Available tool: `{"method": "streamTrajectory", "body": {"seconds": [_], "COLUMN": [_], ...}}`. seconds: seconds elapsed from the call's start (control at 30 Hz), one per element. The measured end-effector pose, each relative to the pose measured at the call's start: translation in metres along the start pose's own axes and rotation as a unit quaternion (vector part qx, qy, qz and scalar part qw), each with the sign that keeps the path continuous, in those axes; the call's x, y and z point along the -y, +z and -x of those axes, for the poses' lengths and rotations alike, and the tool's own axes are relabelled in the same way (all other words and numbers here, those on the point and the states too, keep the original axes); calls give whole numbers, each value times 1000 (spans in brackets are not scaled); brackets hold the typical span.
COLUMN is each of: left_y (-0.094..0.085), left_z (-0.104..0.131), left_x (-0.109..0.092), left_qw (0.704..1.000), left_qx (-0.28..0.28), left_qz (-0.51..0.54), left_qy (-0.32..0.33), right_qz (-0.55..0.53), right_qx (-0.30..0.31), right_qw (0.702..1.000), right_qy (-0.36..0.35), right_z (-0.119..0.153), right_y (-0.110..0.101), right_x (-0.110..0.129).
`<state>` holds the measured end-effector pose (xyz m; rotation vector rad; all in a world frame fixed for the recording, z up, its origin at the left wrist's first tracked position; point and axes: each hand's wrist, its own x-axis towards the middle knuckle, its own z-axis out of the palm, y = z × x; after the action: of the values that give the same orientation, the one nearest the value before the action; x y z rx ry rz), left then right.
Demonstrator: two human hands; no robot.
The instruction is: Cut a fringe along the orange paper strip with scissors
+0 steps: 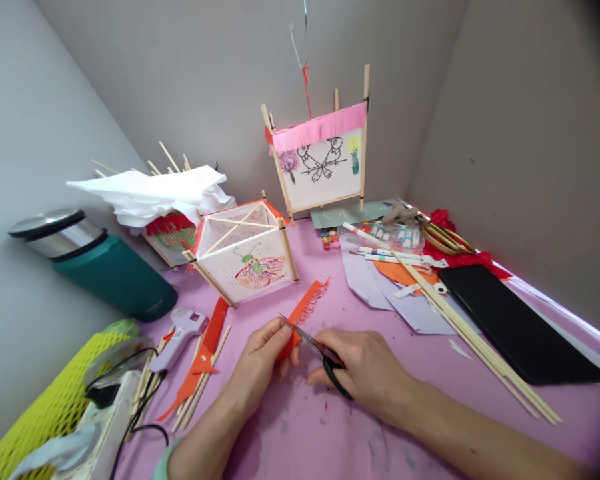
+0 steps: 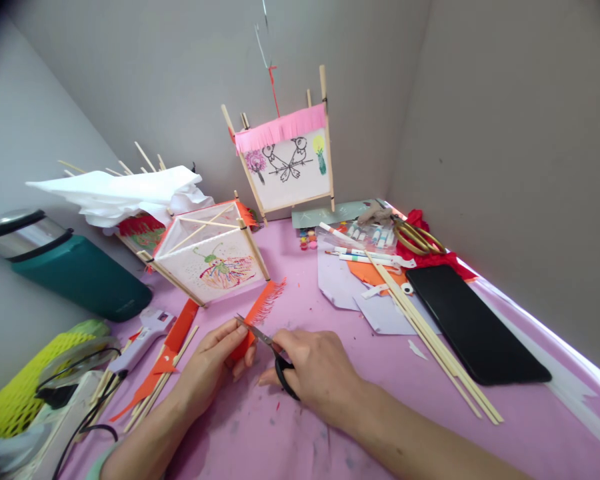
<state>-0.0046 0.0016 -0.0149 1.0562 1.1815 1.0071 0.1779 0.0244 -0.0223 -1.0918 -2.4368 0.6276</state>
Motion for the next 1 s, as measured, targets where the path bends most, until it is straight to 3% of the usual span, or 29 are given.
{"method": "streamTrajectory", "body": {"seconds": [1.0], "left_y": [-2], "left_z": [-1], "left_x": [1], "left_qw": [997], "left_qx": [-30], "left_qz": [-42], "left_qy": [54], "right_qz": [5], "right_qx": [14], "right_qw": [1000], "right_qy": [13], "right_z": [0], "right_y": [-6], "right_x": [0]}}
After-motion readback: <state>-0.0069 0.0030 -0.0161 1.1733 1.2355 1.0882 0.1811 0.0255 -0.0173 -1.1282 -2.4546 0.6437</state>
